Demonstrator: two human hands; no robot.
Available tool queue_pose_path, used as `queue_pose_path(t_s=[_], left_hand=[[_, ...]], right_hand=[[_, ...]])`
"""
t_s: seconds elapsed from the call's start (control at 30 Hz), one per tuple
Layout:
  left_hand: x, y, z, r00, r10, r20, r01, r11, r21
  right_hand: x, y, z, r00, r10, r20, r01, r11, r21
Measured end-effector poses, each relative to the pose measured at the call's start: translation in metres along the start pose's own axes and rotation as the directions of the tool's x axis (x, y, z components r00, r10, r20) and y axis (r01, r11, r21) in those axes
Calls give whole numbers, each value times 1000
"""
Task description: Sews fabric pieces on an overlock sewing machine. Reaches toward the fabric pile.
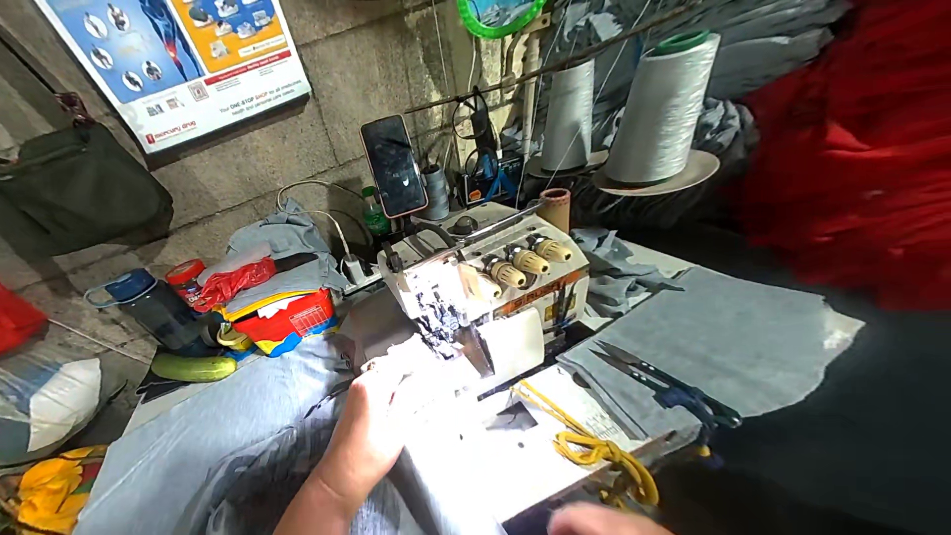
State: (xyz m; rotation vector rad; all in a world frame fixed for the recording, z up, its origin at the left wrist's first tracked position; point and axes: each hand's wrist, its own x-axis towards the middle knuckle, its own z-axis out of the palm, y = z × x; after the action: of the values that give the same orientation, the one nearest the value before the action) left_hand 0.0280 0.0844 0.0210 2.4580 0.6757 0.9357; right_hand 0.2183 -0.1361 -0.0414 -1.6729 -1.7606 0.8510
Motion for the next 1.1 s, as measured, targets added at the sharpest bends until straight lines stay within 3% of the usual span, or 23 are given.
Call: queue_pose_path(t_s=[0.1, 0.2, 0.33, 0.4, 0.5, 0.57, 0.67, 0.73, 0.8, 0.87, 0.93, 1.0, 1.07, 1.1], left_hand=[[-2, -6, 0, 999, 36, -15, -36, 999, 21], [-6, -13, -2, 995, 78, 58, -80, 996, 44], [-18, -6, -6, 979, 125, 158, -153, 972, 176], [-23, 4, -4, 969, 160, 190, -215, 923, 319], [-24, 23, 12, 959, 259, 112, -280, 813, 511], [-21, 38, 15, 959, 274, 74, -266, 778, 569], [-13, 28, -16, 948, 313, 55, -292, 791, 538], [-8, 16, -49, 933, 356, 50, -339, 825, 453], [-5, 17, -83, 924, 358, 131, -381, 855, 352], [1, 26, -110, 890, 331, 314, -370, 926, 72], [13, 34, -122, 846, 258, 466, -187, 963, -195], [31, 38, -116, 902, 95, 421, -61, 994, -95], [57, 37, -98, 938, -98, 334, 28, 977, 210], [72, 32, -85, 921, -193, 337, 68, 934, 351]], right_hand=[[28, -8, 4, 964, -78, -256, 66, 996, -57], [72, -6, 27, 893, -171, -417, 163, 985, -56], [88, -23, 37, 873, -146, -465, 257, 948, 185], [70, -47, 22, 867, -252, -431, 329, 938, 113], [46, -68, 4, 848, -397, -350, 406, 912, -51], [41, -66, 4, 805, -432, -405, 405, 901, -157], [34, -51, -3, 759, -367, -539, 314, 930, -191], [31, -32, -11, 743, -263, -615, 248, 962, -112], [32, -14, -15, 757, -157, -634, 230, 973, 33], [35, -3, -12, 794, -93, -601, 229, 961, 154], [39, -2, -6, 833, -59, -550, 217, 949, 227], [40, -5, -1, 873, -24, -487, 186, 940, 288], [39, -5, 4, 902, 16, -432, 152, 924, 352], [37, -5, 6, 910, 33, -413, 139, 914, 381]])
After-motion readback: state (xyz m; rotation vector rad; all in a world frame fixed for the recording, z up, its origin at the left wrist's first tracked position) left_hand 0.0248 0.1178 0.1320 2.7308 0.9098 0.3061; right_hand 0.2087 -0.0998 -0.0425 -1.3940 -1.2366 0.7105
